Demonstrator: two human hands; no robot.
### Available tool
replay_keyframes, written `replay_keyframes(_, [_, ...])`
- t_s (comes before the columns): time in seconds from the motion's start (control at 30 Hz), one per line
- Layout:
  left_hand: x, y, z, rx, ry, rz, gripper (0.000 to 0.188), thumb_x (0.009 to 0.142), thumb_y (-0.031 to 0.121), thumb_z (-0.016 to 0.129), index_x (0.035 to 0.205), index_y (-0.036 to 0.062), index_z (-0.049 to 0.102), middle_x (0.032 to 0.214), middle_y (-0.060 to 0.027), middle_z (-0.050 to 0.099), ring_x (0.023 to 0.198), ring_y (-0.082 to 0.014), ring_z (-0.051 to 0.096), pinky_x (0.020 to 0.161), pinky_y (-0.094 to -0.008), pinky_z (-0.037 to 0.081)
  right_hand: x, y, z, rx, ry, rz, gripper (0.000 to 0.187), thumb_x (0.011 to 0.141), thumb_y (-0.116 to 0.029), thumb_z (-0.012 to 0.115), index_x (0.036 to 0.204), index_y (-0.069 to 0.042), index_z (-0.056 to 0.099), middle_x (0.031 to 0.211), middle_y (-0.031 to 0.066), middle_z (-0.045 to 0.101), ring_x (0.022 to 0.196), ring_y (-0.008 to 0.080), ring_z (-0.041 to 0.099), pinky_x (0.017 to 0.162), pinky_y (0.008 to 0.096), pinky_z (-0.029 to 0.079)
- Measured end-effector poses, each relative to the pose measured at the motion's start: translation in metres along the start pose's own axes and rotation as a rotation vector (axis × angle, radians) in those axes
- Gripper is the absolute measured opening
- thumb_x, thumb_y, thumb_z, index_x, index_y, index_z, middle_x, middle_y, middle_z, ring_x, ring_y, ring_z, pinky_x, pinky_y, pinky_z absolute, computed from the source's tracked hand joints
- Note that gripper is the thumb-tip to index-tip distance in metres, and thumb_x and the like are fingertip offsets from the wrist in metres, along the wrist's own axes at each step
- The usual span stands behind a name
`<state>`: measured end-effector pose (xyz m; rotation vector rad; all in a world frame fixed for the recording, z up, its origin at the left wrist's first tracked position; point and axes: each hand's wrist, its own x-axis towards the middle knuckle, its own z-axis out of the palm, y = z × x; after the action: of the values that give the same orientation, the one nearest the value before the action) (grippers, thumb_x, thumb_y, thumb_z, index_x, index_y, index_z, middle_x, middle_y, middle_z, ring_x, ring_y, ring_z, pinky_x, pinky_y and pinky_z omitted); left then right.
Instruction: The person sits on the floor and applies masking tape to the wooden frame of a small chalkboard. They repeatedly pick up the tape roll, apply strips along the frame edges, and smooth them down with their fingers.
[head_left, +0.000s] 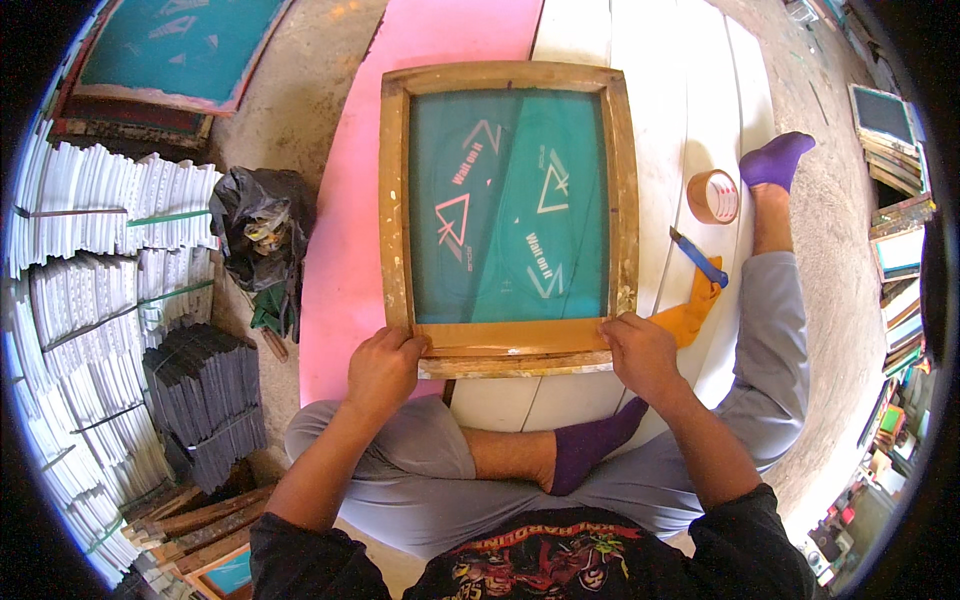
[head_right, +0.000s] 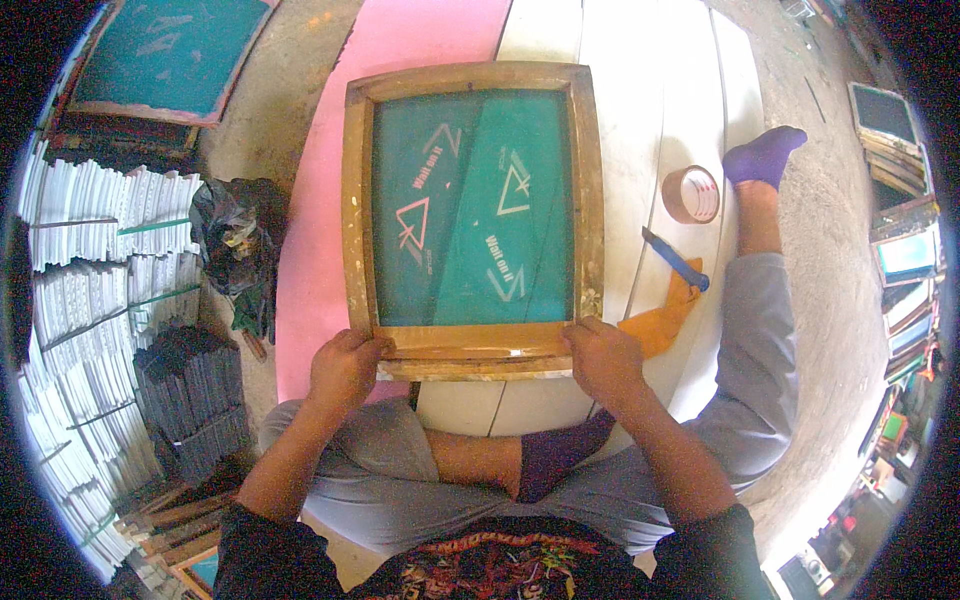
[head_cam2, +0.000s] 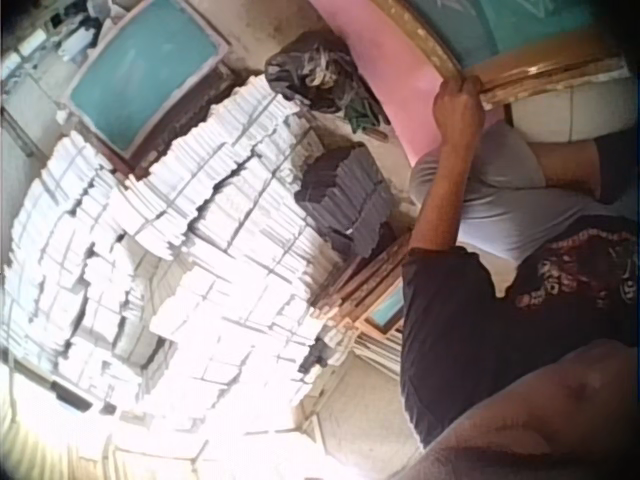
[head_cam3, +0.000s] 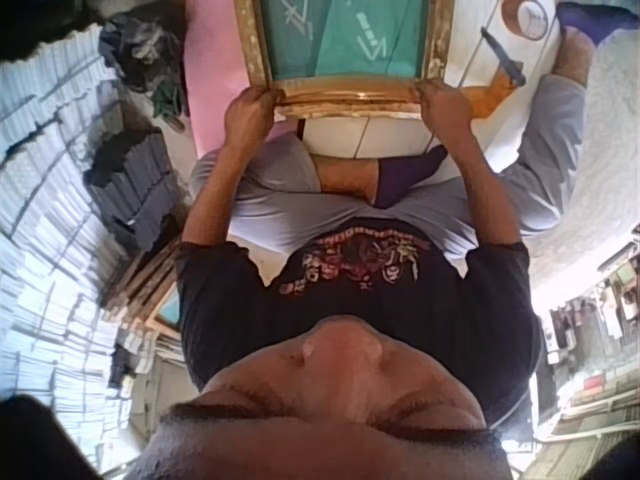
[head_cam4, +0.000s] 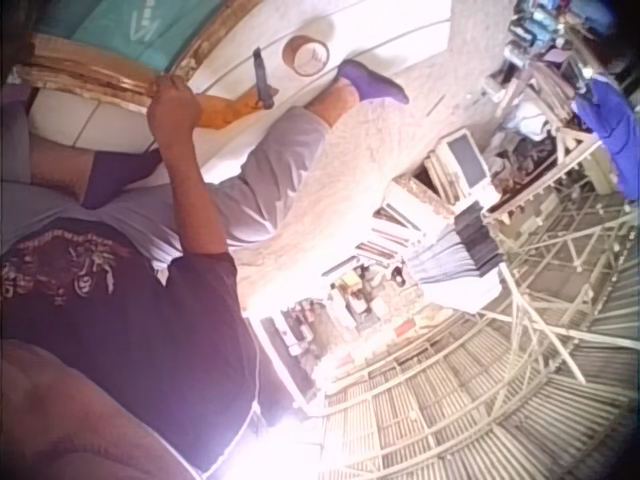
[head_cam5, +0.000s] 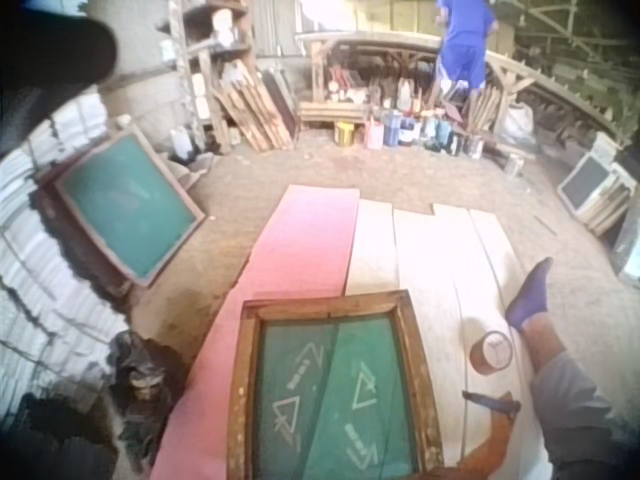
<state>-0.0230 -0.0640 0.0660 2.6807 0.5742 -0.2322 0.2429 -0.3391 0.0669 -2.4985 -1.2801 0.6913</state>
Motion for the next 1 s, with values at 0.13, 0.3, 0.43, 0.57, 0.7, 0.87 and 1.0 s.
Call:
replay_keyframes(0.13, [0.000,-0.001,0.000,0.017,0.034,0.007,0.019,0.079,0.008,0.065,0.094,0.0122,0.076,0.087,-0.0062,0.067,0.084,-0.0278,0.068,0.071,-0.0422,0.056,0.001,0.007,-0.005,0.134,-0.038,0.029,0.018,0.089,-0.013,0.063,0.100,-0.009,0.076,0.097,0.0145,0.070,0.085,0.0363,0.069,0.076,0.0475,0.056])
replay_keyframes(0.3, [0.000,-0.003,0.000,0.043,0.061,0.019,0.018,0.080,0.010,0.067,0.096,0.0140,0.074,0.093,-0.0067,0.069,0.078,-0.0285,0.067,0.068,-0.0429,0.056,0.006,0.008,-0.015,0.210,-0.030,0.033,0.018,0.089,-0.012,0.062,0.101,-0.008,0.076,0.094,0.0153,0.069,0.085,0.0381,0.068,0.076,0.0478,0.055])
replay_keyframes(0.43, [-0.001,-0.001,0.000,0.064,0.037,0.027,0.019,0.079,0.011,0.068,0.097,0.0144,0.075,0.091,-0.0071,0.069,0.078,-0.0285,0.068,0.068,-0.0431,0.056,0.004,0.001,-0.012,0.028,-0.030,0.025,0.015,0.086,-0.006,0.067,0.098,-0.007,0.077,0.085,0.0119,0.070,0.081,0.0338,0.070,0.070,0.0433,0.055])
replay_keyframes(0.57, [0.000,0.000,0.000,0.055,0.019,0.023,0.019,0.079,0.010,0.067,0.095,0.0146,0.076,0.090,-0.0077,0.070,0.081,-0.0290,0.069,0.070,-0.0441,0.056,0.000,0.001,-0.001,-0.150,-0.023,-0.063,0.020,0.084,-0.007,0.065,0.098,-0.012,0.077,0.085,0.0086,0.068,0.081,0.0308,0.070,0.068,0.0426,0.056])
replay_keyframes(0.7, [0.001,0.004,-0.002,0.092,-0.067,0.021,0.021,0.080,0.007,0.064,0.096,0.0144,0.076,0.091,-0.0087,0.070,0.085,-0.0301,0.070,0.073,-0.0446,0.057,-0.003,-0.007,0.000,-0.306,-0.055,-0.104,0.024,0.079,-0.008,0.064,0.099,-0.014,0.076,0.090,0.0063,0.068,0.083,0.0279,0.069,0.067,0.0414,0.056])
replay_keyframes(0.87, [0.006,0.004,-0.004,0.105,-0.148,0.011,0.024,0.080,0.008,0.064,0.100,0.0150,0.076,0.092,-0.0102,0.070,0.088,-0.0307,0.070,0.074,-0.0452,0.057,-0.001,-0.014,-0.007,-0.375,-0.217,-0.109,0.024,0.086,-0.015,0.062,0.106,-0.007,0.073,0.101,0.0117,0.069,0.094,0.0296,0.070,0.071,0.0447,0.057])
replay_keyframes(1.0, [0.011,0.008,-0.007,0.126,-0.254,-0.026,0.025,0.082,0.008,0.064,0.102,0.0163,0.076,0.093,-0.0106,0.070,0.091,-0.0306,0.070,0.077,-0.0451,0.058,-0.002,-0.016,-0.004,-0.399,-0.202,-0.092,0.021,0.087,-0.015,0.061,0.101,-0.006,0.073,0.100,0.0113,0.070,0.094,0.0290,0.070,0.072,0.0457,0.056])
